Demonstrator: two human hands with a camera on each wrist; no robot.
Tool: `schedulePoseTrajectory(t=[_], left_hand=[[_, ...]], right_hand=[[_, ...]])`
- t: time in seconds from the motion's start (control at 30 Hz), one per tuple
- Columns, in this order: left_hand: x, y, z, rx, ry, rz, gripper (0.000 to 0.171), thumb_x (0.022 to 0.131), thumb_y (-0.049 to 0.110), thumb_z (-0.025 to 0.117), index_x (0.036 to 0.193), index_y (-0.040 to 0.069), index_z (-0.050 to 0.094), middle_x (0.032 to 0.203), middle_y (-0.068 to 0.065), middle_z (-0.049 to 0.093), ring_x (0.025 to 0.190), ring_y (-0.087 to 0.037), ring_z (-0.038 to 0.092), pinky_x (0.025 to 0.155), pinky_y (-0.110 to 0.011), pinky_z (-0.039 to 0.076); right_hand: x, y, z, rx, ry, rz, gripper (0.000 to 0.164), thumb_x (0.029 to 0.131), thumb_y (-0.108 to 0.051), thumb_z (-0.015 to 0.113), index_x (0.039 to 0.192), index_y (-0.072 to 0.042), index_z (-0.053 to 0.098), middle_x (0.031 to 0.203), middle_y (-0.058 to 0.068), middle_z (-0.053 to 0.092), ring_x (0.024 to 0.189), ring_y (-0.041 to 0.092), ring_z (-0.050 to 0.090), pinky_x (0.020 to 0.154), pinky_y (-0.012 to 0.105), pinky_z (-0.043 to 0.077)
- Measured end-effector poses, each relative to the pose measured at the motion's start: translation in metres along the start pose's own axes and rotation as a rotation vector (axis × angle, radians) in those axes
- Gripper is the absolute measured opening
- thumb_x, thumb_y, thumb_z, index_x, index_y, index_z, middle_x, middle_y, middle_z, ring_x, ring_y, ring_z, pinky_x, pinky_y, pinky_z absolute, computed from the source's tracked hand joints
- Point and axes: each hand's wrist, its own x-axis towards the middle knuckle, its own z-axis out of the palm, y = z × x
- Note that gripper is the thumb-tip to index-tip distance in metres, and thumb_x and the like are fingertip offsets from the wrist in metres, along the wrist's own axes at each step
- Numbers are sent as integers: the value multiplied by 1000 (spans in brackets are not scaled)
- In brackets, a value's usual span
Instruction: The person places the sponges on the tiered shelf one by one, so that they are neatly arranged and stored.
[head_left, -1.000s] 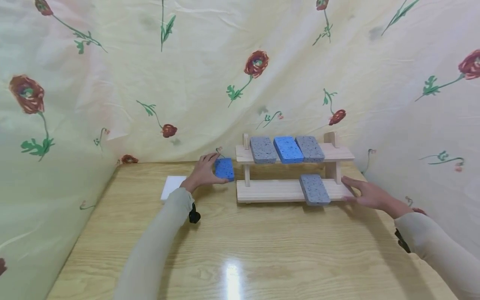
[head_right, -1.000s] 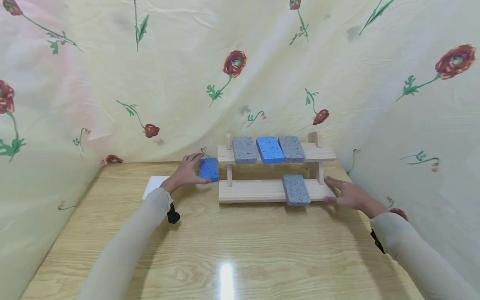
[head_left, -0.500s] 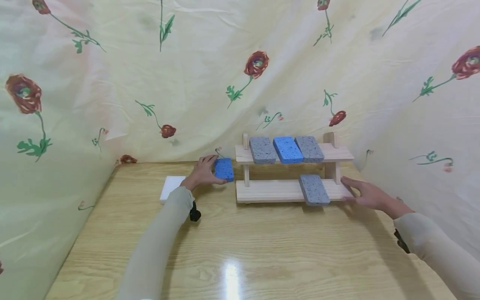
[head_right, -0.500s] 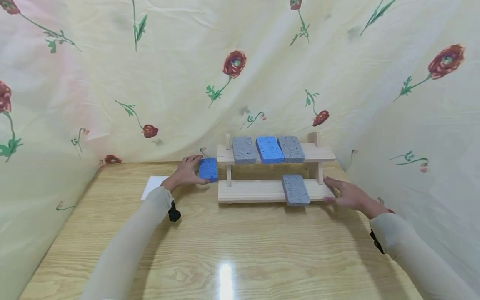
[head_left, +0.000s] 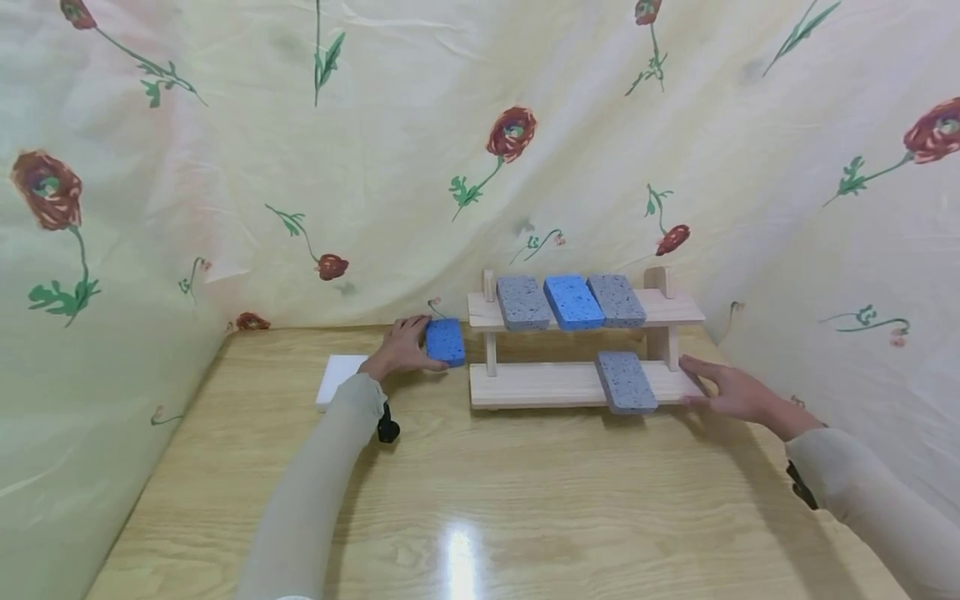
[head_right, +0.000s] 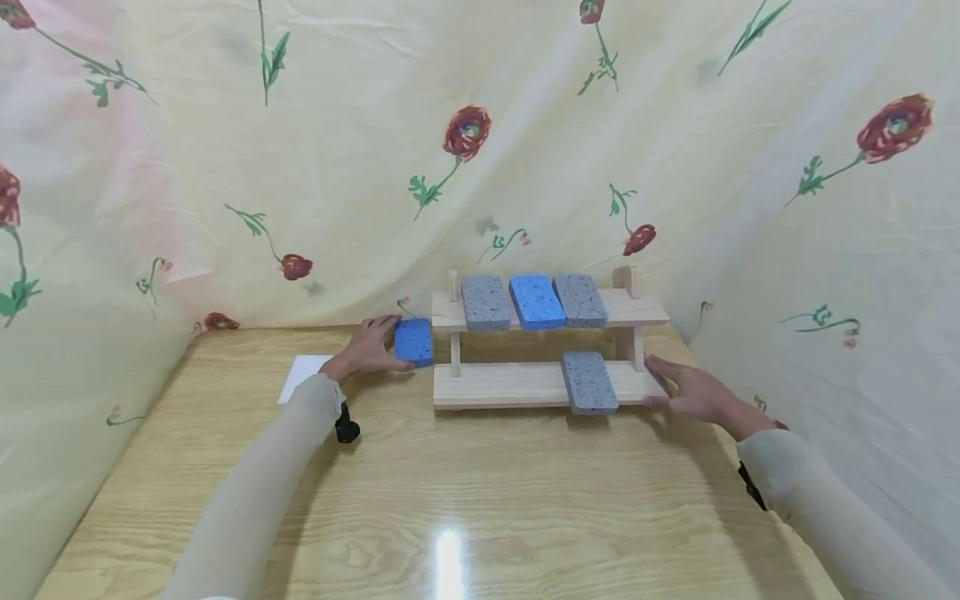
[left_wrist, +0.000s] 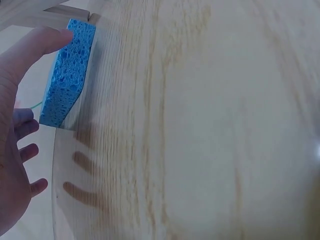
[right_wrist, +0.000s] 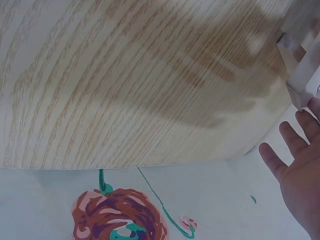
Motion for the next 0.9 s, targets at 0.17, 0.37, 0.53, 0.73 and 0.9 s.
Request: schedulePoseTrajectory(t=[0.17, 0.37, 0.53, 0.73, 0.9], left_hand=[[0, -4, 0, -5, -9, -3, 117, 75, 58, 79, 163, 9, 20, 167, -16, 25, 152, -44, 19, 121, -67, 20], [1, -7, 1, -6, -10, -4, 116, 74, 57, 80, 163, 11, 22, 168, -13, 26, 151, -41, 21, 122, -65, 20], [1, -7, 1, 5, -11, 4, 115, 75, 57, 79, 163, 10, 23, 168, -13, 27, 151, -40, 22, 122, -64, 20], [0, -7, -2, 11, -17, 10, 113, 75, 57, 80, 162, 10, 26, 167, -14, 28, 151, -41, 22, 122, -65, 21], [0, -8, -3, 19, -15, 4, 110, 75, 58, 78, 161, 10, 29, 167, -14, 29, 151, -41, 22, 122, -65, 19]], right_hand=[[1, -1, 0, 13, -12, 5, 86, 94, -45, 70, 152, 9, 37, 156, 33, 36, 140, 59, 35, 107, 72, 34], [2, -1, 1, 24, -14, 1, 87, 93, -45, 70, 152, 10, 36, 156, 34, 35, 140, 59, 34, 108, 72, 33], [1, -1, 0, 23, -6, -8, 86, 93, -43, 71, 151, 11, 37, 155, 34, 36, 140, 58, 35, 108, 71, 34], [1, -1, 1, 9, 2, -12, 85, 92, -42, 73, 150, 11, 39, 153, 34, 39, 138, 58, 39, 105, 70, 37], [2, 0, 1, 18, -21, 9, 87, 93, -44, 71, 152, 10, 37, 155, 34, 36, 140, 58, 36, 107, 70, 35]])
